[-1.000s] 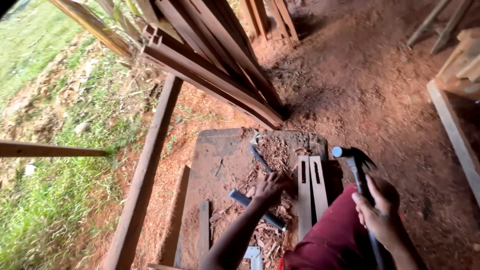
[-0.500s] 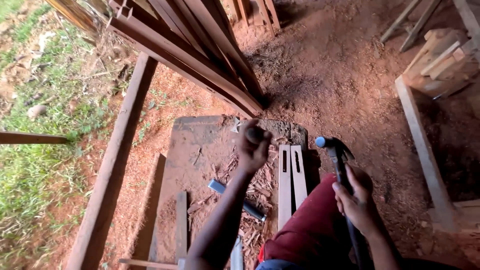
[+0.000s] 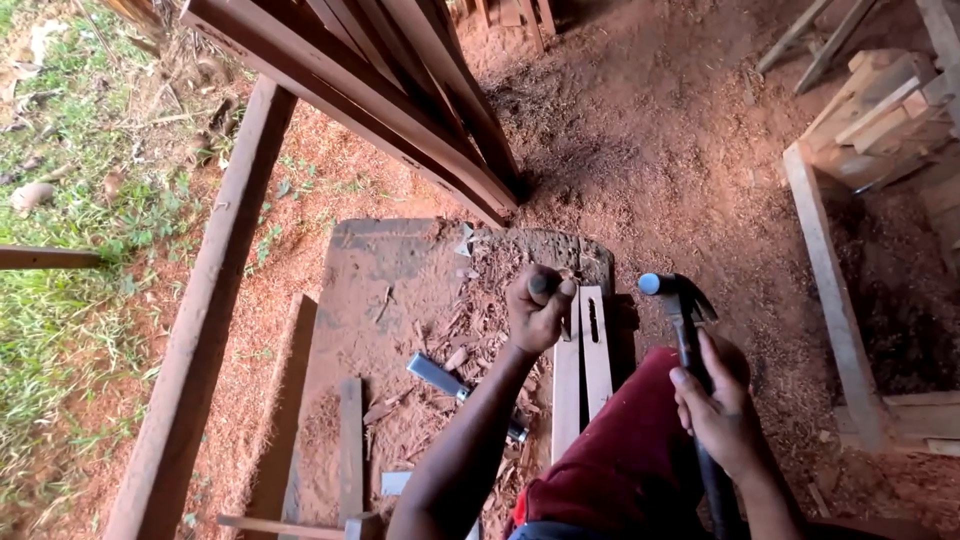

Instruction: Chiseling mortise joints in wooden boards using a hammer and chisel.

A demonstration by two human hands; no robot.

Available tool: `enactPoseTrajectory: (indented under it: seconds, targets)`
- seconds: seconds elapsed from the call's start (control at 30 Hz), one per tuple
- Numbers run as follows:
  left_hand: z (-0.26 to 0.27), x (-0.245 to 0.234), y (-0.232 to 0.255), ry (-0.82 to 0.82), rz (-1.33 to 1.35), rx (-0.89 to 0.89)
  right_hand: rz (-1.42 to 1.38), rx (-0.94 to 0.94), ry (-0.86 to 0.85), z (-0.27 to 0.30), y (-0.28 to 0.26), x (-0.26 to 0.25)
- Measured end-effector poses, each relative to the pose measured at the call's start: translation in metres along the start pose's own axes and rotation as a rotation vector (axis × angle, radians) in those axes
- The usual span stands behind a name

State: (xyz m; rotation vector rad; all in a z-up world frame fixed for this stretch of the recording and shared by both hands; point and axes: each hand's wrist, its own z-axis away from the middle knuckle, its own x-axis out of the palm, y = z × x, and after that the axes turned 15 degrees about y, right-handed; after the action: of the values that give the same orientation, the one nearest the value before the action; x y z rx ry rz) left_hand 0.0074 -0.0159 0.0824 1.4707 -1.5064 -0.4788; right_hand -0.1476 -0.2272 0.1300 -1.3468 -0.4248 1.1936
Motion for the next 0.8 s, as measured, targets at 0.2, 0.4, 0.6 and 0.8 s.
enactPoseTrajectory:
  seconds: [0.2, 0.4, 0.6, 0.8]
  targets:
    - [0.014, 0.004, 0.020, -0.140, 0.099, -0.228, 0.326, -0.020, 0.108, 0.026, -0.044, -0.006]
    - [0.027, 0.001, 0.013, -0.288, -0.061, -0.363, 0.001, -0.630, 0.201, 0.074, -0.137, -0.041]
    - [0.033, -0.001, 0.002, -0.282, -0.095, -0.378, 0.510, -1.188, 0.571, 0.045, -0.045, -0.027]
    - [0.073, -0.023, -0.045, -0.256, -0.033, -0.177, 0.738, -0.760, 0.018, 0.067, -0.077, -0.020]
